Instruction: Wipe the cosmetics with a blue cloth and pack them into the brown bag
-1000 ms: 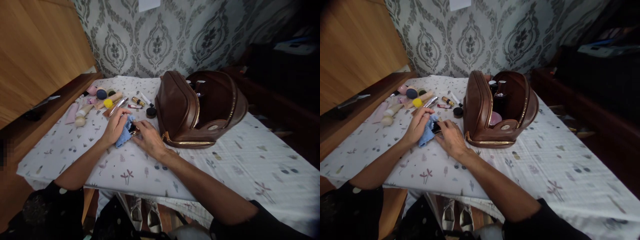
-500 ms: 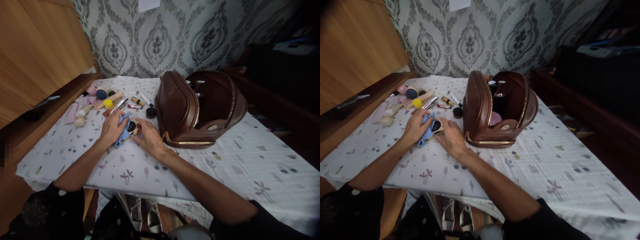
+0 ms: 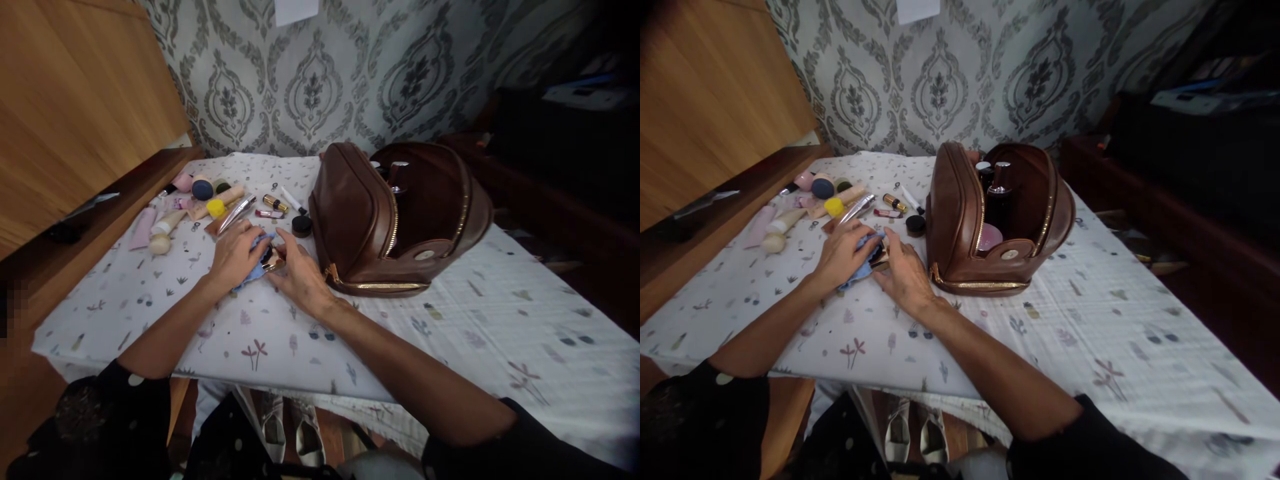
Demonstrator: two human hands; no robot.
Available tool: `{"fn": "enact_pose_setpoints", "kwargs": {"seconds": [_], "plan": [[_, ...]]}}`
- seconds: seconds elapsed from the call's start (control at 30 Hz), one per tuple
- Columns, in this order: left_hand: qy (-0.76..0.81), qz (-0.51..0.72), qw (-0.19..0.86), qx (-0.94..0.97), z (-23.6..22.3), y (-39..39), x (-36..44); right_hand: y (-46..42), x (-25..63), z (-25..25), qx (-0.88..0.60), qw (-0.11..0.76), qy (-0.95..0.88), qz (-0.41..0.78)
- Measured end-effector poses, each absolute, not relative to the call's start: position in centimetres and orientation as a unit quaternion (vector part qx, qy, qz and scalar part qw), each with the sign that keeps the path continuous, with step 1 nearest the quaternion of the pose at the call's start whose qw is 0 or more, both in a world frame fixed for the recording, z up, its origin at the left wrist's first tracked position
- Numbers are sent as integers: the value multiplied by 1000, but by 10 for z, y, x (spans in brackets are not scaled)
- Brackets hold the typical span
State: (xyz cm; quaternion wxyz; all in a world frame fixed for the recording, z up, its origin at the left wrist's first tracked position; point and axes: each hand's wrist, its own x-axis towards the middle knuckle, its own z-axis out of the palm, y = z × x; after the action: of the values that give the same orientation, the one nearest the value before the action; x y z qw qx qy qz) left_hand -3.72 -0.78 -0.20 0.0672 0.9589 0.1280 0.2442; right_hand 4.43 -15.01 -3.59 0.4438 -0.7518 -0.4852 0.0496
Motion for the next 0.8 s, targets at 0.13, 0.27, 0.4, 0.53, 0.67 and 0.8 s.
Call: {"fn": "enact_pose_setpoints", "kwargs": {"seconds": [0.13,0.27,0.4,0.53,0.67,0.8], "plan": [[47,211,54,975,1,-16,-42,-151,45,-36,-750,449,-484,51],[-7,185,52,981,2,-13,-46,-152,44,-37,-748,446,-490,48],[-53,188,101,976,3,-4,-49,-153,44,-36,-745,448,-493,44],[-97,204,161,961,4,-3,-52,-153,45,-33,-750,428,-502,46],[-85,221,220,946,5,-8,-53,-152,45,-31,-749,414,-515,46],[-9,268,202,942,2,-8,-51,-151,44,-30,-751,393,-530,36]]}}
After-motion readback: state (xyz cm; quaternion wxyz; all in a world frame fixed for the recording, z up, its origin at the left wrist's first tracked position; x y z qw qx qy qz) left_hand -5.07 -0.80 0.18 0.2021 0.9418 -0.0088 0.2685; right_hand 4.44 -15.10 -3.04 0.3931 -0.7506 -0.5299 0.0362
